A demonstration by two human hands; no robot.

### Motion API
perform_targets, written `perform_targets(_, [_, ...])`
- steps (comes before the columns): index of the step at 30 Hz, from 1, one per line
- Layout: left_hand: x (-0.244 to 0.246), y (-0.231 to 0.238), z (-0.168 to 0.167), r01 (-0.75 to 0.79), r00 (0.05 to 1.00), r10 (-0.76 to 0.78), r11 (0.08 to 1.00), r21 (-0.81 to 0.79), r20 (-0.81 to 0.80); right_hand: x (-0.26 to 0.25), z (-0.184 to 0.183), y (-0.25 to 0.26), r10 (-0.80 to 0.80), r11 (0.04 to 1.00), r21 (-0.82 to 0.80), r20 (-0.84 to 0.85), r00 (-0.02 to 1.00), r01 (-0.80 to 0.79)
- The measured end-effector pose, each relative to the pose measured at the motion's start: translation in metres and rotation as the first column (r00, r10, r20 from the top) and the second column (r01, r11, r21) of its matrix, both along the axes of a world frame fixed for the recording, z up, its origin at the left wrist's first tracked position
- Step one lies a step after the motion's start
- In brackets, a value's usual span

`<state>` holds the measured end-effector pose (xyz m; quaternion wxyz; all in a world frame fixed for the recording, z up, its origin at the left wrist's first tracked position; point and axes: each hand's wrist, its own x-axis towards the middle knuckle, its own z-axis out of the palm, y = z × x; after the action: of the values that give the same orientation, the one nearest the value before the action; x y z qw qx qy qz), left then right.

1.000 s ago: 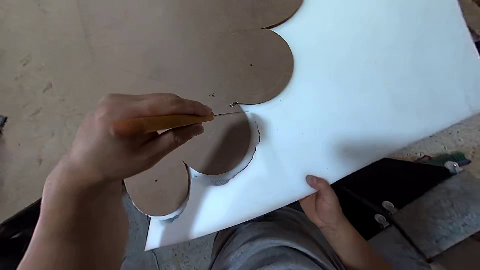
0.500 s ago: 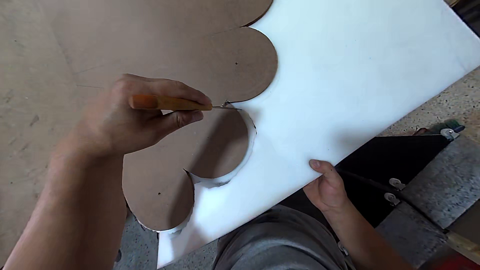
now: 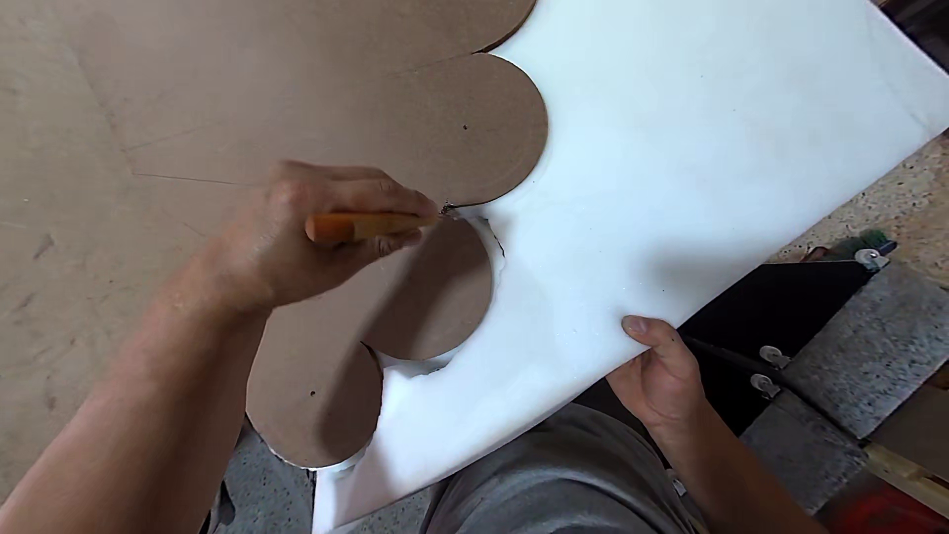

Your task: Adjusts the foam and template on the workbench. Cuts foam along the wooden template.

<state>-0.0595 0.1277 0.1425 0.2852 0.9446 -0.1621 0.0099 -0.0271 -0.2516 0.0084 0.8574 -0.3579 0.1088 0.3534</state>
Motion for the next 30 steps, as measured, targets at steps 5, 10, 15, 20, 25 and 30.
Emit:
perform_targets(5, [-0.006,-0.010,-0.014,0.056,0.998,-0.057,0.997,-0.045,-0.026,0.008,0.005,0.002,0.040,0.999,-0.022,0.090,0.995,-0.038])
perform_targets(10, [0.009,0.014,0.016,0.061,0.985,-0.075,0.994,-0.095,-0.158,0.016,0.005,-0.008,0.076,0.988,-0.145,0.167,0.983,-0.052])
perform_targets(15, [0.049,0.007,0.011,0.073,0.976,-0.075,0.997,-0.021,-0.204,0.023,0.017,-0.002,0.097,0.979,-0.200,0.251,0.963,-0.046])
perform_targets(20, [0.046,-0.009,-0.029,0.136,0.948,-0.122,0.990,0.029,-0.293,0.026,0.027,-0.001,0.108,0.977,-0.210,0.285,0.952,-0.049])
perform_targets(25, [0.018,-0.005,-0.083,-0.159,0.985,0.137,0.961,-0.228,-0.109,0.023,-0.003,-0.021,0.142,0.954,-0.293,0.263,0.954,-0.062])
perform_targets(30, [0.003,-0.022,-0.051,-0.161,0.986,0.162,0.986,-0.051,0.030,0.020,-0.025,-0.033,0.131,0.959,-0.271,0.177,0.975,-0.080])
